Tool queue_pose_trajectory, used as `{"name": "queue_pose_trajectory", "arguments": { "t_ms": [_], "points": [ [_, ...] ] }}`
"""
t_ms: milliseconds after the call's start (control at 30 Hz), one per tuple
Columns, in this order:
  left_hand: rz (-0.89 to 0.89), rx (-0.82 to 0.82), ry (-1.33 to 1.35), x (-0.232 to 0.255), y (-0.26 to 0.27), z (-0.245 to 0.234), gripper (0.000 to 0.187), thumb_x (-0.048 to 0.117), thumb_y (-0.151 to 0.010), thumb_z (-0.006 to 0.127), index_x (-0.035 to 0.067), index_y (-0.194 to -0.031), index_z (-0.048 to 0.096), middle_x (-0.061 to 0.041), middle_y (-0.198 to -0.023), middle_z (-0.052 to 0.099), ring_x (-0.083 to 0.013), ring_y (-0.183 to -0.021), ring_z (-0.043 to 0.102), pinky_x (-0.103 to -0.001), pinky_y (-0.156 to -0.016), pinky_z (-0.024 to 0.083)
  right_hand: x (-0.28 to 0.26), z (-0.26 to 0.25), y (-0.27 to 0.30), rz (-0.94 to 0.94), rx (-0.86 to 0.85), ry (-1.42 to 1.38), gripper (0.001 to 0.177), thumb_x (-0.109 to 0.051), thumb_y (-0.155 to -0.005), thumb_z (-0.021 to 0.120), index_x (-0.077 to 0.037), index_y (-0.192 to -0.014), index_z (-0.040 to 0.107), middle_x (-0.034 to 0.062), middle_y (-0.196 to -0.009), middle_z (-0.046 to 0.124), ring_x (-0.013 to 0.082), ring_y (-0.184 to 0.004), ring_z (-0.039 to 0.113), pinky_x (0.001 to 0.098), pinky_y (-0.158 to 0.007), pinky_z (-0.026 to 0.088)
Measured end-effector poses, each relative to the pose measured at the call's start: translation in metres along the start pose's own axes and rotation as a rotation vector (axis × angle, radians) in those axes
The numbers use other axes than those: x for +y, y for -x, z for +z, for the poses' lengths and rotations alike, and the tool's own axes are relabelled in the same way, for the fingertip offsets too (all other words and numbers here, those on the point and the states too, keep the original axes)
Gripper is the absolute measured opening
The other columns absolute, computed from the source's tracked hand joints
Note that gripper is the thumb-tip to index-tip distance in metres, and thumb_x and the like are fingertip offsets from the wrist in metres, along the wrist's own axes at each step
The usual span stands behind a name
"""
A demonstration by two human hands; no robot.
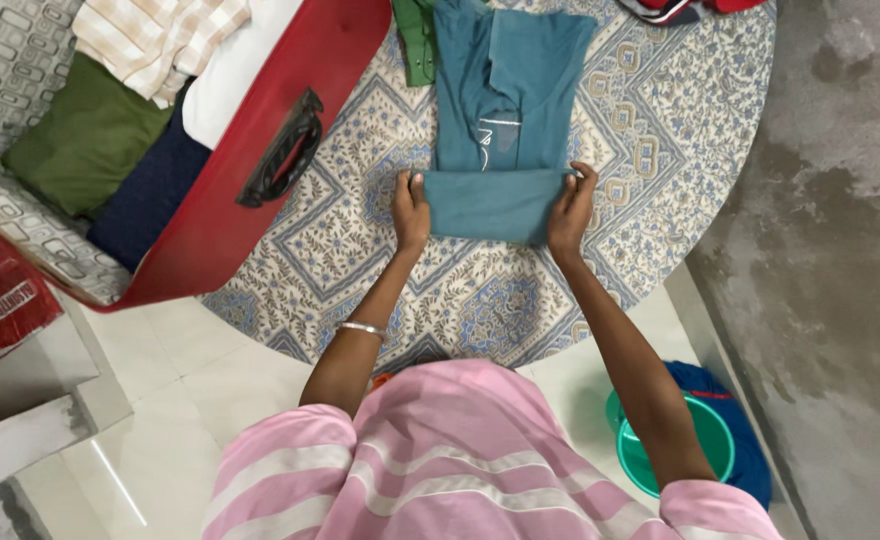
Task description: The person folds a teal t-shirt by hand on a patterned rug and places it into an open suitcase.
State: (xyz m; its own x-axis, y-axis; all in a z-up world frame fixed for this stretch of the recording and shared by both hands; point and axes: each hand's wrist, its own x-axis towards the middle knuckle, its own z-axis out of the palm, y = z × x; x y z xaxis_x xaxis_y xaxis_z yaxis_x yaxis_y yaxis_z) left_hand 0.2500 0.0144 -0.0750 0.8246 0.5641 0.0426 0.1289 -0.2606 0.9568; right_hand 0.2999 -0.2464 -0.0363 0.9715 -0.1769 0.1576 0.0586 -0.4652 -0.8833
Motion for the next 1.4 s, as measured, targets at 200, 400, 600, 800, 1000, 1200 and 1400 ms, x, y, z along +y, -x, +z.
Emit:
{"name": "queue_pose_trajectory", "arguments": {
  "t_ms": [200, 400, 600, 800, 1000, 1200, 1400],
  "points": [
    [0.053, -0.068, 0.032, -0.008, -0.055, 0.028, 0.022, 0.025, -0.109, 0.053, 0.004, -0.107, 0.06, -0.014, -0.083, 0.063, -0.0232, -0.071, 0.058, -0.037, -0.071, 0.05, 0.009, 0.016, -0.047, -0.038, 0.004, 0.019, 0.029, -0.017, -0.117, 0.043, -0.008, -0.144, 0.043, 0.0099, -0.094, 0.059, 0.0189, -0.08, 0.053, 0.035, -0.078, 0.047],
    [0.035, -0.081, 0.021, 0.0, -0.09, 0.037, 0.03, 0.036, -0.104, 0.059, 0.006, -0.107, 0.063, -0.01, -0.086, 0.069, -0.0213, -0.075, 0.063, -0.037, -0.072, 0.052, 0.018, 0.019, -0.068, -0.082, -0.035, 0.018, 0.05, -0.017, -0.115, 0.048, -0.005, -0.159, 0.027, 0.0206, -0.111, 0.059, 0.0312, -0.097, 0.058, 0.0409, -0.091, 0.049],
    [-0.031, -0.149, -0.294, 0.004, -0.085, 0.026, 0.049, 0.05, -0.088, 0.08, 0.003, -0.097, 0.066, -0.014, -0.09, 0.067, -0.0293, -0.08, 0.065, -0.044, -0.074, 0.051, 0.024, 0.028, -0.076, -0.217, -0.054, 0.214, 0.053, -0.015, -0.106, 0.066, 0.003, -0.147, 0.038, 0.0319, -0.138, 0.055, 0.046, -0.123, 0.059, 0.0482, -0.105, 0.046],
    [-0.029, -0.082, -0.327, 0.014, -0.082, 0.021, 0.026, 0.029, -0.093, 0.079, 0.004, -0.099, 0.073, -0.012, -0.087, 0.07, -0.0282, -0.078, 0.067, -0.043, -0.074, 0.052, 0.02, 0.025, -0.075, -0.043, -0.006, 0.11, 0.03, -0.013, -0.107, 0.064, -0.002, -0.135, 0.058, 0.0191, -0.111, 0.07, 0.0308, -0.098, 0.067, 0.0407, -0.091, 0.053],
    [-0.187, -0.118, -0.209, 0.031, -0.086, 0.017, 0.022, 0.022, -0.092, 0.077, 0.004, -0.103, 0.07, -0.008, -0.091, 0.078, -0.017, -0.078, 0.074, -0.032, -0.073, 0.056, 0.033, 0.023, -0.082, -0.16, 0.044, 0.16, 0.03, -0.015, -0.1, 0.075, 0.003, -0.12, 0.064, 0.0199, -0.102, 0.069, 0.0259, -0.09, 0.066, 0.0397, -0.082, 0.055],
    [-0.079, -0.149, -0.064, 0.022, -0.088, 0.016, 0.01, 0.014, -0.099, 0.068, 0.005, -0.099, 0.069, -0.003, -0.083, 0.073, -0.0102, -0.072, 0.065, -0.028, -0.069, 0.053, 0.041, 0.022, -0.089, -0.14, 0.078, 0.189, 0.018, -0.013, -0.107, 0.064, 0.001, -0.116, 0.072, 0.0163, -0.101, 0.073, 0.0197, -0.083, 0.068, 0.0359, -0.076, 0.055],
    [-0.19, -0.201, 0.258, 0.006, -0.094, 0.025, 0.013, 0.018, -0.105, 0.062, 0.005, -0.106, 0.066, -0.001, -0.087, 0.067, -0.0082, -0.077, 0.056, -0.026, -0.07, 0.047, 0.027, 0.018, -0.092, 0.125, 0.008, 0.094, 0.022, -0.016, -0.11, 0.057, 0.001, -0.116, 0.071, 0.0105, -0.085, 0.069, 0.015, -0.073, 0.057, 0.0325, -0.068, 0.049]
  ]
}}
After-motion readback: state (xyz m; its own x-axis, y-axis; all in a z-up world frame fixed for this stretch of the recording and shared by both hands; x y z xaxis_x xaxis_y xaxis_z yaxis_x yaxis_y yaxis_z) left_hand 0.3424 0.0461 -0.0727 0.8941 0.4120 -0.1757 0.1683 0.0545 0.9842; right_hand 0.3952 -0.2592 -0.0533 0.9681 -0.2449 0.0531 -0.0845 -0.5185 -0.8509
